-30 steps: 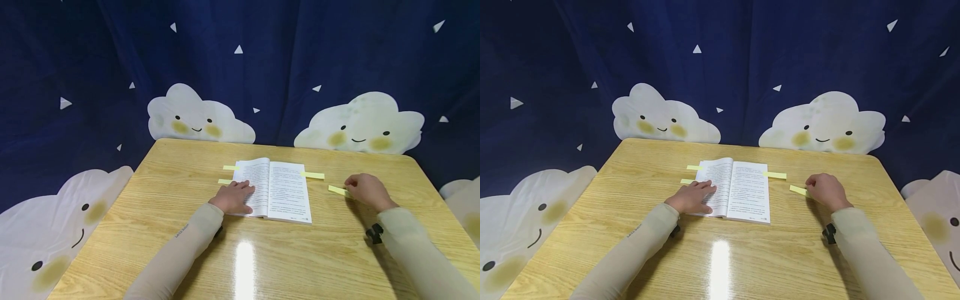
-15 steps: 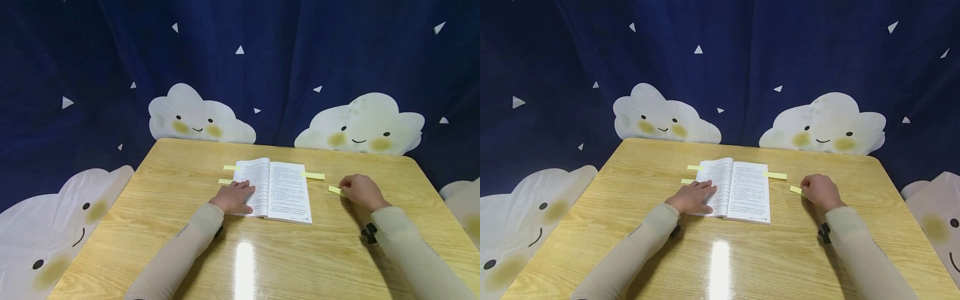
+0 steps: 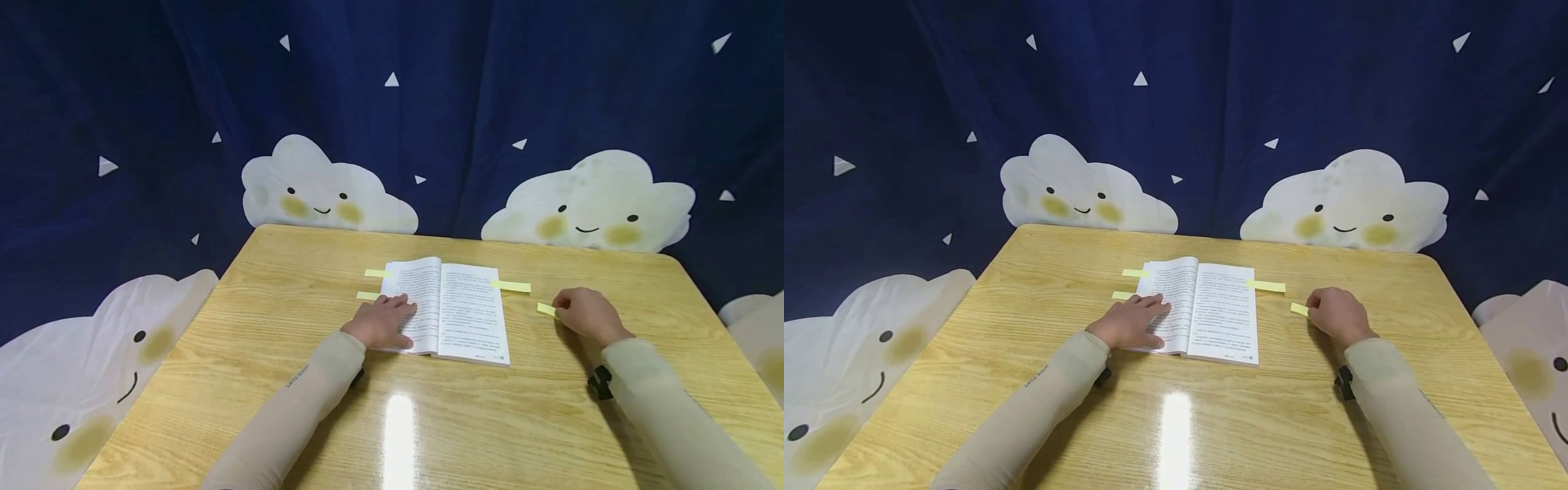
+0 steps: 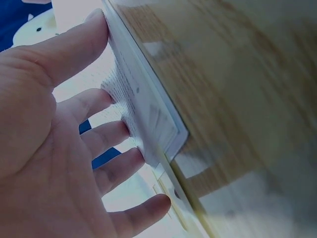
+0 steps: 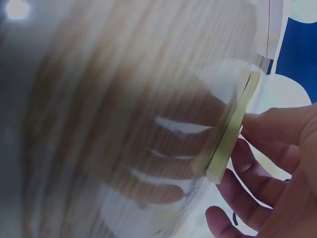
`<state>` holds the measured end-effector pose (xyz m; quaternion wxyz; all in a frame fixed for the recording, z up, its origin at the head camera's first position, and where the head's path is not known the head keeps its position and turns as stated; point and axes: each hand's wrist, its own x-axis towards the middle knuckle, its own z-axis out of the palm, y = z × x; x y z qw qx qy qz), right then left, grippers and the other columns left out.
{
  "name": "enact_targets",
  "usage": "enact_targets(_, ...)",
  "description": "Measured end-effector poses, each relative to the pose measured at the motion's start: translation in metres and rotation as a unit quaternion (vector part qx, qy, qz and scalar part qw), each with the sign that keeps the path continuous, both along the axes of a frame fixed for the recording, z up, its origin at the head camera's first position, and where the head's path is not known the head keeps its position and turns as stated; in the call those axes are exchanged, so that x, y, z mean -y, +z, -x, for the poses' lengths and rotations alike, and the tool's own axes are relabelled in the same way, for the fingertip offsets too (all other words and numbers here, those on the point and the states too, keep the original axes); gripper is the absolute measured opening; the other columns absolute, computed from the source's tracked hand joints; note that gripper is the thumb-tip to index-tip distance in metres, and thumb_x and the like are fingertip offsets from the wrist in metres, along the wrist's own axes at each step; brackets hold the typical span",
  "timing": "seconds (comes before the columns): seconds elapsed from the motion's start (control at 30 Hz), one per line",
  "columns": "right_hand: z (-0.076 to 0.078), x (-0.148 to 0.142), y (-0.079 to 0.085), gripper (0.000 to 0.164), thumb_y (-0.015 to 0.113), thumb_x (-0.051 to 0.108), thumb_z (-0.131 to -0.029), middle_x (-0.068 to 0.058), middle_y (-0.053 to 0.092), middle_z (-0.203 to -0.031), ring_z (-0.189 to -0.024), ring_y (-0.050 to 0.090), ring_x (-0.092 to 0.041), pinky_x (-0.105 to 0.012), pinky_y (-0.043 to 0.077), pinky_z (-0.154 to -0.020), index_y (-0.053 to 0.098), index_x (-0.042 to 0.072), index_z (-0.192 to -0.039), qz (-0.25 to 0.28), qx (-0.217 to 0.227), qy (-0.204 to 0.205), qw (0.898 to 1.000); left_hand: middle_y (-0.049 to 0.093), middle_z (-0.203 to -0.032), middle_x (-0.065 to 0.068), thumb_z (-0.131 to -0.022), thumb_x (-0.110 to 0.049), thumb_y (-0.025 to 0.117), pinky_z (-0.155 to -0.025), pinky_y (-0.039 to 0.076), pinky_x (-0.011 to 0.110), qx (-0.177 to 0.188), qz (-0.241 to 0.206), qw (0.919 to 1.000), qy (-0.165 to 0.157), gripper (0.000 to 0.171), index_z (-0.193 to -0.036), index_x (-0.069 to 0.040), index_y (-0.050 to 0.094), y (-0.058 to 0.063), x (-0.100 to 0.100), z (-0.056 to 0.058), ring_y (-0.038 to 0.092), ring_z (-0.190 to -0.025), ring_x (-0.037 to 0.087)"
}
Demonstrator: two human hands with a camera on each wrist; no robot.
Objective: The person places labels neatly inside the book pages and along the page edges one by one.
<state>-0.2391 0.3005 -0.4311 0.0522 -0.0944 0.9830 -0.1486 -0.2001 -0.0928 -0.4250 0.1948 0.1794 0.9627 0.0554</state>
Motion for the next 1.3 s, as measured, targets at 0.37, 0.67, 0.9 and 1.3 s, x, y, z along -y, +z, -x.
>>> enact_targets(0.37, -0.0002, 0.0006, -0.0007, 0.018, 0.059, 0.012, -0.091, -0.019, 0.071, -0.094, -0.076, 0.062, -0.027, -0.046, 0.051, -0.067, 0.071, 0.000, -0.097, -0.005, 0.001, -0.015, 1.000, 0.023, -0.167, -0.003, -0.092, -0.051, 0.065, -0.115, 0.031, 0.059, -0.003, 0.003, 1.0000, -0.002, 0.076, -0.157, -0.030, 0.031, 0.0007, 0.0001, -0.0014, 0.026, -0.152, 0.030)
enact_targets(0.67, -0.0014, 0.0020, -0.0007, 0.013, 0.062, 0.012, -0.090, -0.017, 0.070, -0.088, -0.071, 0.061, -0.027, -0.044, 0.049, -0.059, 0.071, 0.002, -0.092, -0.030, -0.019, -0.008, 0.999, 0.022, -0.167, -0.004, -0.092, -0.050, 0.065, -0.116, 0.031, 0.059, 0.002, 0.000, 1.0000, 0.001, 0.076, -0.157, -0.030, 0.031, 0.0019, 0.0006, -0.0023, 0.025, -0.153, 0.030)
enact_targets(0.9, -0.0040, 0.0057, 0.0000, 0.012, 0.063, 0.011, -0.090, -0.018, 0.066, -0.089, -0.073, 0.061, -0.030, -0.048, 0.049, -0.058, 0.072, 0.003, -0.093, -0.054, -0.044, -0.002, 0.998, 0.024, -0.167, -0.003, -0.091, -0.050, 0.066, -0.115, 0.032, 0.058, -0.004, 0.003, 1.0000, -0.002, 0.076, -0.156, -0.030, 0.032, 0.0019, 0.0002, -0.0026, 0.027, -0.152, 0.030)
enact_targets(1.3, -0.0043, 0.0077, 0.0021, 0.013, 0.063, 0.012, -0.091, -0.016, 0.067, -0.085, -0.070, 0.061, -0.027, -0.046, 0.048, -0.056, 0.071, 0.001, -0.093, -0.058, -0.025, -0.013, 0.998, 0.022, -0.167, -0.003, -0.092, -0.049, 0.066, -0.115, 0.031, 0.059, 0.002, -0.003, 1.0000, 0.000, 0.076, -0.157, -0.030, 0.031, 0.0044, 0.0003, -0.0026, 0.026, -0.152, 0.031)
